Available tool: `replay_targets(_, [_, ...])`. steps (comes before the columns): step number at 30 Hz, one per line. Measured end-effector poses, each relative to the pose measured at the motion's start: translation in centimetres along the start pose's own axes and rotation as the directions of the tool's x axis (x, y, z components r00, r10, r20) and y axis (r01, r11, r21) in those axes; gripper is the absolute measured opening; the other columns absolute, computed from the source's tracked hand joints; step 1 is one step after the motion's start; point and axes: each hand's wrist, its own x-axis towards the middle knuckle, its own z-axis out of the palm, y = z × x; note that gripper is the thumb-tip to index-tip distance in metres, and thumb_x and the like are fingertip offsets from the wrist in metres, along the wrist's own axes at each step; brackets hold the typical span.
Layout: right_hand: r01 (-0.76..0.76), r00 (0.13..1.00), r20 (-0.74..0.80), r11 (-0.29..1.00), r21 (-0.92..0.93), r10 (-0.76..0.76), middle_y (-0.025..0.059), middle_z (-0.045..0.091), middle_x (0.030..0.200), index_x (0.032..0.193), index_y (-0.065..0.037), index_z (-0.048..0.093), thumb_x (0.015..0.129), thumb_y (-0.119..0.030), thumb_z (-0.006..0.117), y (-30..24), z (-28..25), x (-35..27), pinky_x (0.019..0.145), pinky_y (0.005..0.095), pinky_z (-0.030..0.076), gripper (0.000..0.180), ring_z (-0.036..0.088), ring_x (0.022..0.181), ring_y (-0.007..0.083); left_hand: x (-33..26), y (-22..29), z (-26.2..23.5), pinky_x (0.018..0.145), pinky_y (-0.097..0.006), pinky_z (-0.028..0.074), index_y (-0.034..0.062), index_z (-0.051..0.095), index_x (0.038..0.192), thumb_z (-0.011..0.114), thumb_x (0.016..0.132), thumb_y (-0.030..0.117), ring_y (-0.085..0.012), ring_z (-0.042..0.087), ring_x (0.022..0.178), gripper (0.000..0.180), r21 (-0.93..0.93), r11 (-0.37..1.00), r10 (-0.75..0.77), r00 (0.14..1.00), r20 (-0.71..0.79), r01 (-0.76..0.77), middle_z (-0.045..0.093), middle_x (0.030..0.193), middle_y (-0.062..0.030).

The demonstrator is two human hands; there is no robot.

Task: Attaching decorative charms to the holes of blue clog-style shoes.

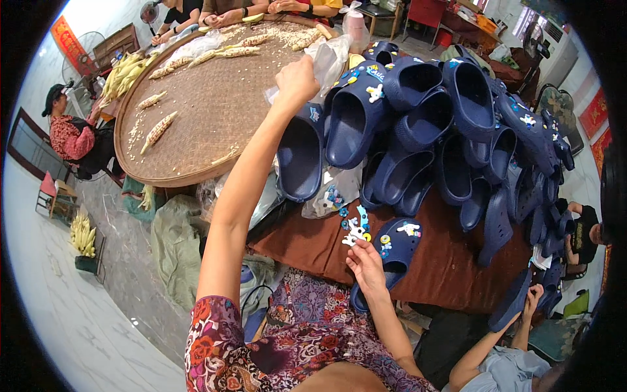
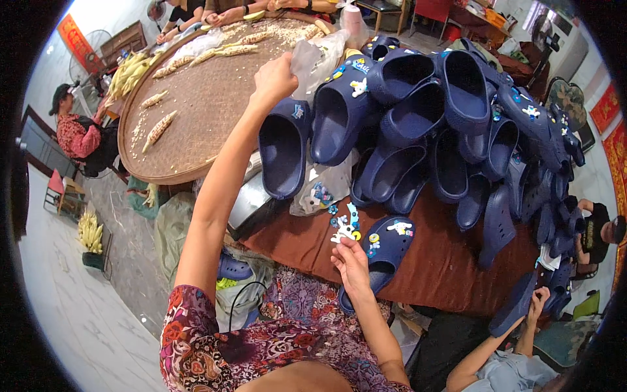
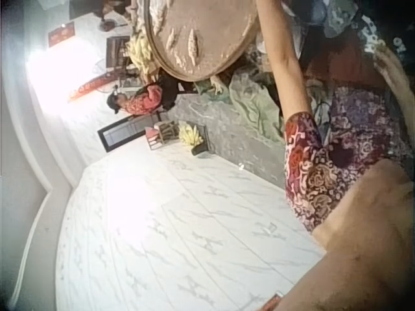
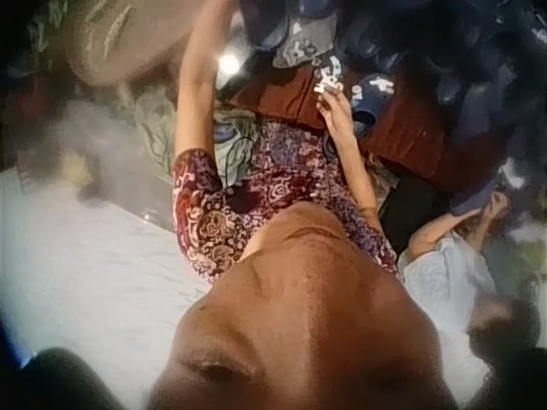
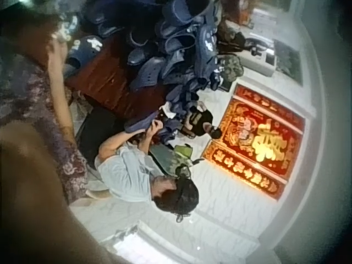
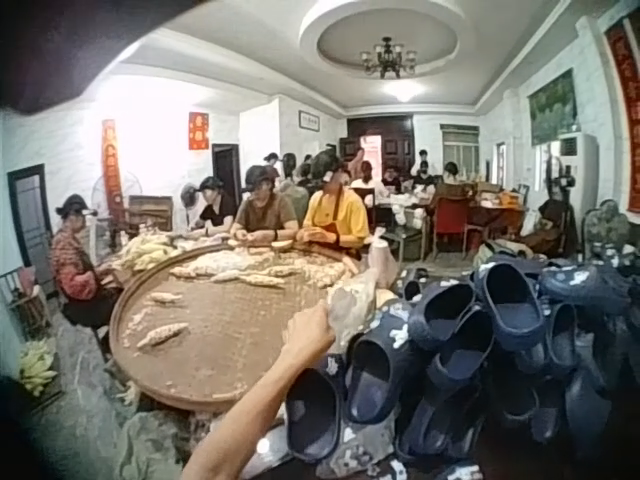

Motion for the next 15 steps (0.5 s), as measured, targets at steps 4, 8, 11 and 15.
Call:
replay_targets(4, [-0.003, 1.000, 0.014, 1.000, 0.007, 0.003, 0.0010, 0.062, 0.096, 0.112, -0.009, 0.057, 0.094, -0.009, 0.063, -0.1, -0.1, -0.5, 0.077, 0.0262, 0.053, 0.019, 0.062, 0.089, 0.0104, 2.3, 0.6, 3.0, 0.080, -0.052, 0.054, 0.0060, 0.060, 0.109, 0.061, 0.078, 0.013, -0.0393, 0.068, 0.094, 0.031, 0.094, 0.996, -0.014, 0.998, 0.067, 0.007, 0.069, 0.098, -0.0226])
replay_targets(8, [-0.018, 1.000, 0.009, 1.000, -0.024, 0.018, 0.0011, 0.062, 0.095, 0.112, -0.009, 0.056, 0.095, -0.009, 0.063, -0.5, 0.3, -0.9, 0.078, 0.0266, 0.052, 0.019, 0.062, 0.089, 0.0103, 3.2, 1.4, 5.6, 0.077, -0.044, 0.057, 0.0040, 0.068, 0.104, 0.066, 0.080, 0.015, -0.0329, 0.071, 0.095, 0.027, 0.183, 0.983, -0.051, 0.990, 0.129, 0.027, 0.072, 0.099, -0.0172])
replay_targets(11, [-0.017, 1.000, 0.017, 1.000, -0.019, 0.017, 0.0007, 0.062, 0.095, 0.113, -0.008, 0.056, 0.095, -0.010, 0.063, -0.4, 0.1, -1.0, 0.079, 0.0269, 0.051, 0.019, 0.062, 0.089, 0.0102, 3.4, 1.5, 7.1, 0.078, -0.043, 0.057, 0.0054, 0.071, 0.102, 0.066, 0.081, 0.013, -0.0311, 0.071, 0.098, 0.023, 0.204, 0.978, -0.070, 0.986, 0.149, 0.039, 0.073, 0.102, -0.0158])
replay_targets(15, [-0.021, 1.000, 0.020, 1.000, -0.020, 0.021, 0.0003, 0.062, 0.094, 0.113, -0.009, 0.056, 0.095, -0.011, 0.063, -0.4, 0.1, -0.9, 0.079, 0.0267, 0.051, 0.019, 0.062, 0.089, 0.0102, 4.1, 1.6, 8.4, 0.079, -0.041, 0.057, 0.0068, 0.074, 0.102, 0.065, 0.083, 0.012, -0.0301, 0.070, 0.102, 0.022, 0.221, 0.974, -0.091, 0.967, 0.240, 0.037, 0.072, 0.107, -0.0154])
